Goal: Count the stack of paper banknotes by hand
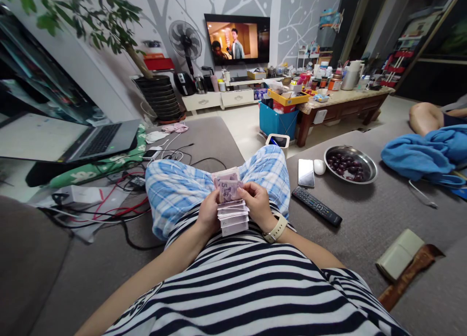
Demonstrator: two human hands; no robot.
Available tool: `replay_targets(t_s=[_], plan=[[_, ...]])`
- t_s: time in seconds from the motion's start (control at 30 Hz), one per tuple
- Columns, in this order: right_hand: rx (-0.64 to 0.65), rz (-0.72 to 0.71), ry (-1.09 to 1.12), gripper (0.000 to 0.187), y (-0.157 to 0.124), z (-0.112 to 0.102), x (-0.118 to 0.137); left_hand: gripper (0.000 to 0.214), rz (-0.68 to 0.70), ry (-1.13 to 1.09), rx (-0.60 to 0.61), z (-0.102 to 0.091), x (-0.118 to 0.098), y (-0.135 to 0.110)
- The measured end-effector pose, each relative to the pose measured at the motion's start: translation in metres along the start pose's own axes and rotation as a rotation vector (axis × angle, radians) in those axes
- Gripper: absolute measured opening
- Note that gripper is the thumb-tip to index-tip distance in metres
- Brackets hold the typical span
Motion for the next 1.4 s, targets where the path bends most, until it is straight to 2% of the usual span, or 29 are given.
replay_targets(t_s=[0.5, 0.67, 0.93, 1.13, 1.4], plan=[[0.006, -0.058, -0.018, 0.033, 0.0, -0.002, 0.005, 0.018, 0.018, 0.008, -0.019, 0.004, -0.005, -0.006], [0.05, 0.006, 0.029, 0.041, -0.001, 0.001, 0.001, 0.023, -0.028, -0.032, -0.059, 0.0, 0.0, -0.003], [0.018, 0.036, -0.048, 0.036, 0.0, 0.002, 0.003, 0.016, -0.012, -0.016, -0.107, 0.004, -0.007, -0.009], [-0.068, 0.038, -0.039, 0.039, 0.003, -0.005, -0.004, 0.018, -0.034, 0.003, -0.092, 0.003, -0.006, -0.011], [-0.074, -0.01, -0.116, 0.037, 0.004, -0.006, 0.002, 0.019, -0.064, 0.005, -0.027, 0.003, -0.002, -0.009]])
Point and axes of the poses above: each hand's wrist, its own y-axis towards the middle knuckle, its own z-axis out of the palm, x = y × z, the point moved 6 cm from there along y, towards the middle knuckle, and after that the axes turned 4 degrees about -y, right-handed, at the moved point
